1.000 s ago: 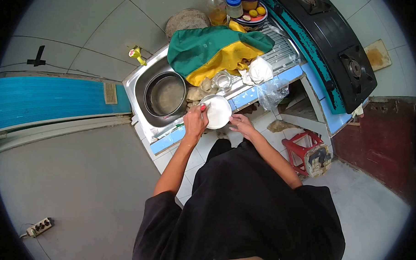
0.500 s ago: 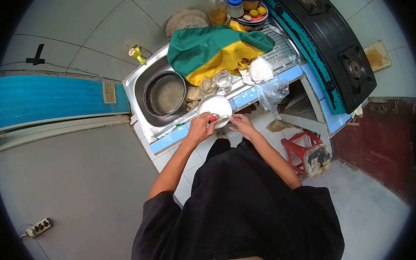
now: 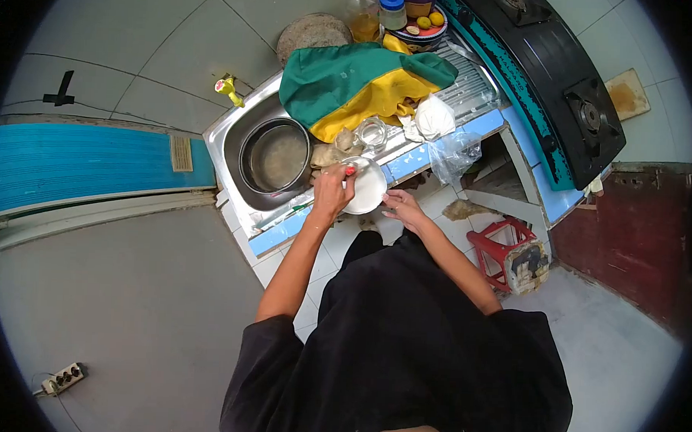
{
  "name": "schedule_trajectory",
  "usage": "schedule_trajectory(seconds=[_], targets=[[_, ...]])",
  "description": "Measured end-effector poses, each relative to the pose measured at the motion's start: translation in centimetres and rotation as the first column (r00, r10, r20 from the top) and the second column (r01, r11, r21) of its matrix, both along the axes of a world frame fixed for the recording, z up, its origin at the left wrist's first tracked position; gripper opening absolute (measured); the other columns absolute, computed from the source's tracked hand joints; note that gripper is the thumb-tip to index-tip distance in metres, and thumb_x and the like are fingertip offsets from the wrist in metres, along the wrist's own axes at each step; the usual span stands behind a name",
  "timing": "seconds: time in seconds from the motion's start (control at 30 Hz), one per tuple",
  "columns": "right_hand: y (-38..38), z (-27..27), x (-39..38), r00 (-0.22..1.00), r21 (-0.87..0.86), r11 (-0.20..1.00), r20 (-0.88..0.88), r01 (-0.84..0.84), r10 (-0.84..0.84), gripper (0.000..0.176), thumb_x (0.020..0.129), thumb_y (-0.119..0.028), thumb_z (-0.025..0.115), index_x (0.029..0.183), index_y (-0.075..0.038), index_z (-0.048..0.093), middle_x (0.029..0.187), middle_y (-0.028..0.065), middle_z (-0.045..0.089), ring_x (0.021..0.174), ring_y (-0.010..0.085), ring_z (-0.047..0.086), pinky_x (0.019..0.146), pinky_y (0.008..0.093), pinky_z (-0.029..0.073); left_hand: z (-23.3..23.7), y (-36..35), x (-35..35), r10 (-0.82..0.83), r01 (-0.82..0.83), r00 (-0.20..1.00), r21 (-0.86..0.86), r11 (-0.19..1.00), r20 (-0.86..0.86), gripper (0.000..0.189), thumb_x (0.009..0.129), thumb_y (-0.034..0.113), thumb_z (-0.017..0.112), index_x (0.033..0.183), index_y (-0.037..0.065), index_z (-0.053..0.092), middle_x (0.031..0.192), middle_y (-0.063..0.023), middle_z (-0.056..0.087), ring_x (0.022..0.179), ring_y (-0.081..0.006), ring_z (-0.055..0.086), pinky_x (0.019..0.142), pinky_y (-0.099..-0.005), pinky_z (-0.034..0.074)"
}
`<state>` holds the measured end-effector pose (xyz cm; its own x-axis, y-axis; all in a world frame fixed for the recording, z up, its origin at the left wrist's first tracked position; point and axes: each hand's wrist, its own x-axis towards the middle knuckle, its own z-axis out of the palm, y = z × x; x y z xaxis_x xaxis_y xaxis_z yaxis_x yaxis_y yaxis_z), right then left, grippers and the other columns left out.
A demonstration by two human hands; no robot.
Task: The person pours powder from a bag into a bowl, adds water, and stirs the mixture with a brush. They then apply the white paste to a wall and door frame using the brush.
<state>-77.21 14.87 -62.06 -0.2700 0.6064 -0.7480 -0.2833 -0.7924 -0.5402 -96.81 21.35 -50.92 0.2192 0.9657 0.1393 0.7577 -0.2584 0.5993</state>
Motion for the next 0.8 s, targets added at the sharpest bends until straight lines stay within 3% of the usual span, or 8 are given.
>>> schedule_trajectory(seconds=[0.1,0.13,0.3,0.37,0.43,0.5,0.67,0.8], targets=[[0.1,0.0,0.0,1.000,0.006,1.000,0.022,-0.001,0.000,0.045,0.087,-0.028,0.068,0.120,-0.005,0.049,0.115,0.0056,0.059,0.105,0.0157,0.055,0.084,0.0352,0.048,-0.2,-0.8,0.5,-0.137,0.135,0.981,0.022,0.991,0.135,0.011,0.078,0.010,0.063,0.086,0.004,0.065,0.086,-0.0158,0.064,0.076,-0.0364,0.062,0.064,-0.0426,0.049],[0.1,-0.1,-0.1,1.000,0.002,1.000,0.018,0.002,-0.002,0.045,0.087,-0.028,0.068,0.120,-0.005,0.049,0.115,0.0057,0.059,0.105,0.0158,0.055,0.085,0.0355,0.049,0.0,-1.2,0.6,-0.154,0.158,0.982,-0.027,0.987,0.111,0.014,0.079,0.012,0.063,0.089,0.004,0.067,0.086,-0.0156,0.064,0.077,-0.0361,0.062,0.065,-0.0422,0.049],[0.0,0.2,0.1,1.000,-0.006,1.000,-0.025,0.018,-0.018,0.045,0.087,-0.027,0.069,0.121,-0.005,0.048,0.115,0.0062,0.058,0.106,0.0161,0.055,0.086,0.0364,0.049,1.6,-2.5,-0.3,-0.112,0.135,0.983,-0.160,0.978,0.145,0.017,0.081,0.017,0.063,0.088,0.003,0.068,0.080,-0.0158,0.065,0.071,-0.0334,0.062,0.064,-0.0401,0.049],[0.0,0.3,0.0,1.000,-0.014,1.000,-0.003,0.017,-0.017,0.045,0.087,-0.025,0.068,0.121,-0.004,0.048,0.116,0.0065,0.057,0.106,0.0163,0.054,0.087,0.0369,0.050,1.9,-2.6,-1.2,-0.072,0.087,0.995,-0.229,0.970,0.071,0.018,0.082,0.017,0.065,0.088,0.002,0.069,0.082,-0.0179,0.067,0.073,-0.0343,0.064,0.065,-0.0387,0.050],[0.0,0.3,0.0,1.000,-0.013,1.000,0.002,0.012,-0.012,0.045,0.087,-0.025,0.068,0.121,-0.004,0.048,0.115,0.0064,0.057,0.106,0.0163,0.054,0.086,0.0367,0.050,1.8,-2.5,-2.0,-0.056,0.067,0.997,-0.203,0.977,0.057,0.018,0.083,0.019,0.064,0.087,0.001,0.068,0.079,-0.0175,0.066,0.069,-0.0334,0.064,0.063,-0.0389,0.049],[0.2,0.2,0.0,1.000,-0.008,1.000,0.006,0.007,-0.007,0.045,0.087,-0.025,0.068,0.121,-0.004,0.048,0.115,0.0064,0.057,0.106,0.0162,0.054,0.086,0.0365,0.050,1.6,-2.1,-2.6,0.057,-0.060,0.998,-0.160,0.985,-0.024,0.018,0.082,0.018,0.064,0.085,0.001,0.067,0.074,-0.0167,0.065,0.064,-0.0325,0.063,0.061,-0.0390,0.048],[0.2,0.3,0.0,1.000,-0.003,1.000,0.015,-0.003,0.003,0.046,0.087,-0.026,0.069,0.121,-0.004,0.048,0.116,0.0062,0.057,0.106,0.0157,0.054,0.085,0.0364,0.049,0.3,-0.8,-1.7,0.136,-0.133,0.989,0.066,0.989,-0.050,0.012,0.080,0.011,0.064,0.088,0.002,0.066,0.077,-0.0162,0.064,0.064,-0.0304,0.062,0.059,-0.0383,0.048],[0.3,0.2,0.1,1.000,-0.004,1.000,0.011,-0.006,0.006,0.046,0.086,-0.027,0.069,0.121,-0.004,0.048,0.116,0.0060,0.058,0.106,0.0154,0.055,0.086,0.0367,0.049,-0.8,-0.5,0.1,0.036,-0.037,0.999,0.124,0.992,0.015,0.013,0.079,0.009,0.065,0.089,0.001,0.066,0.078,-0.0162,0.064,0.066,-0.0312,0.063,0.060,-0.0376,0.049]])
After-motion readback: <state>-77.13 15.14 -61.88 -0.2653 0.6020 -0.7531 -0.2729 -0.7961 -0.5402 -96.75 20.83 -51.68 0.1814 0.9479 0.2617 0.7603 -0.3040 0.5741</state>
